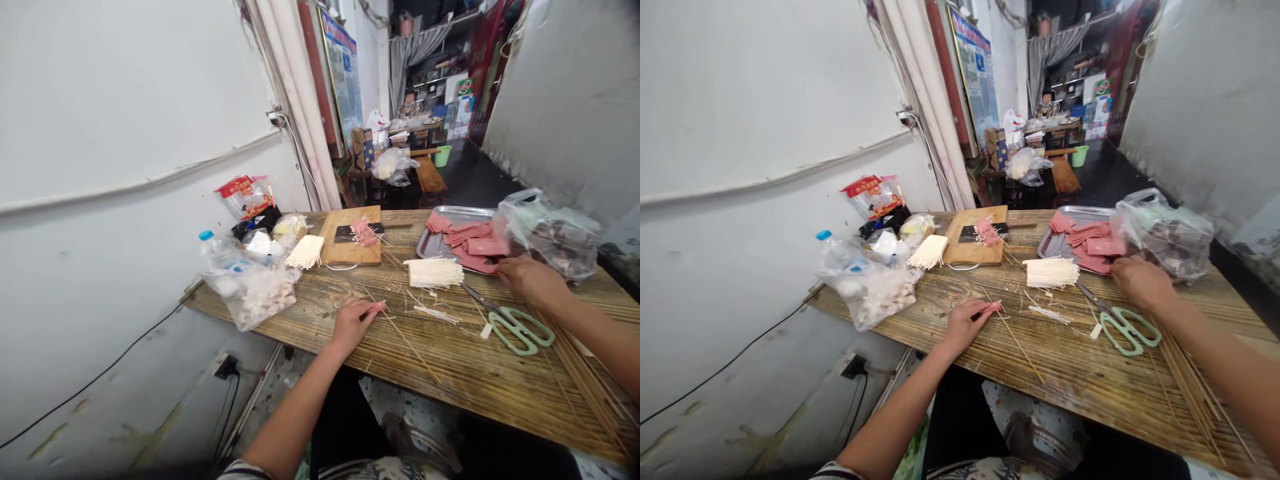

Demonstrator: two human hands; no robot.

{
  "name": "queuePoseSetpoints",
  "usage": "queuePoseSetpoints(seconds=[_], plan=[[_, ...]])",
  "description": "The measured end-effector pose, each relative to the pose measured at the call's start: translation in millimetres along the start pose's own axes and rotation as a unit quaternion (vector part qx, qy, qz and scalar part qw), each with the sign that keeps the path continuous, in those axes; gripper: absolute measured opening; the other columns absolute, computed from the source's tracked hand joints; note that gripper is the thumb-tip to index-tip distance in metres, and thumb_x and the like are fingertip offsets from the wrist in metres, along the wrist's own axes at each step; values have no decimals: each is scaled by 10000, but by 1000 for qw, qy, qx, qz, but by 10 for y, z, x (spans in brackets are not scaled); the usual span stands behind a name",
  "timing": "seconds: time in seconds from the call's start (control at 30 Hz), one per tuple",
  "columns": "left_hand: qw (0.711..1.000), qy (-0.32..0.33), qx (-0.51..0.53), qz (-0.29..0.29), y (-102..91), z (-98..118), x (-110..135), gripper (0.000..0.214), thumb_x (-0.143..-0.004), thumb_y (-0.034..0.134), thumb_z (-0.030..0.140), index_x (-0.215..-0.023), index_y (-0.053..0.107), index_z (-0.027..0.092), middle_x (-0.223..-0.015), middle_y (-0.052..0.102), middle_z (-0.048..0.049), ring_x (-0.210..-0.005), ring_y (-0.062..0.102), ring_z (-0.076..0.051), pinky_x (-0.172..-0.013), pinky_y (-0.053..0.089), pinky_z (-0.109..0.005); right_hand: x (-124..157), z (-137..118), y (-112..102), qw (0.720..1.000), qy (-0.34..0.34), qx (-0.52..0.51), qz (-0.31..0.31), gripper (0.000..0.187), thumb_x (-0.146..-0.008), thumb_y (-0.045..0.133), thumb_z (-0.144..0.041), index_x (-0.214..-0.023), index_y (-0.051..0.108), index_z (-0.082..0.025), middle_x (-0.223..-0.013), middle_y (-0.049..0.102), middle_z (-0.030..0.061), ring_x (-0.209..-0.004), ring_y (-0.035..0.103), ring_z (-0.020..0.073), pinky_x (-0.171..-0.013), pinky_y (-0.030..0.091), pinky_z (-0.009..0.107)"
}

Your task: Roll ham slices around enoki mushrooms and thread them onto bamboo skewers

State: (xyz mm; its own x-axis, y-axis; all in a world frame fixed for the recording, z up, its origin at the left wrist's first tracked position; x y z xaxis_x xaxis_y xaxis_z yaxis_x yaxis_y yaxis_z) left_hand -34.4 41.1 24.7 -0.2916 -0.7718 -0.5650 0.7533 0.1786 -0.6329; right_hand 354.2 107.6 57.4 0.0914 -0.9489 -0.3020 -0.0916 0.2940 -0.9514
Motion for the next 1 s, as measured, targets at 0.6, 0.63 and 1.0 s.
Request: queuePoseSetpoints(seconds=[0.6, 0.63, 1.0], plan=[[996, 63, 33, -50, 691, 638, -240, 180, -911, 568, 234, -994, 728, 233, -884, 759, -20, -763, 670, -144, -755, 489, -304, -261, 37, -267, 895, 292, -336, 32, 382, -877, 468, -273, -1018, 639, 38, -804, 675, 255, -470, 472, 43, -542, 356, 251], [996, 65, 28, -47, 784, 704, -219, 177, -908, 569, 224, -991, 726, 227, -894, 758, -21, -774, 669, -148, -756, 490, -307, -250, -26, -321, 893, 285, -347, 34, 384, -877, 471, -276, -1023, 637, 38, -803, 673, 251, -477, 477, 42, -540, 356, 246], [994, 67, -77, -22, 368, 698, 114, 213, -909, 557, 328, -971, 701, 183, -862, 730, -70, -781, 632, -198, -740, 483, -345, -88, -1632, -584, 940, 28, -316, -124, 234, -834, 500, -254, -804, 685, -115, -587, 639, 8, -566, 557, 101, -565, 354, 203]])
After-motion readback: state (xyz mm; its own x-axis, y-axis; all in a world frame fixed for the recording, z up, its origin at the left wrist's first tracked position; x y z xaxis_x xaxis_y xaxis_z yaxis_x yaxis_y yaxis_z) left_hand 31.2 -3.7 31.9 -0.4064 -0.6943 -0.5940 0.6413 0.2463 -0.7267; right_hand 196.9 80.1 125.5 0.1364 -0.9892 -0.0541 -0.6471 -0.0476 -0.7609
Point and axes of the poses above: each hand's wrist, its own x-axis away from the middle knuckle, its own y-axis out of the palm, z = x × y, the point moved 4 cm from there along -x, towards the middle knuckle
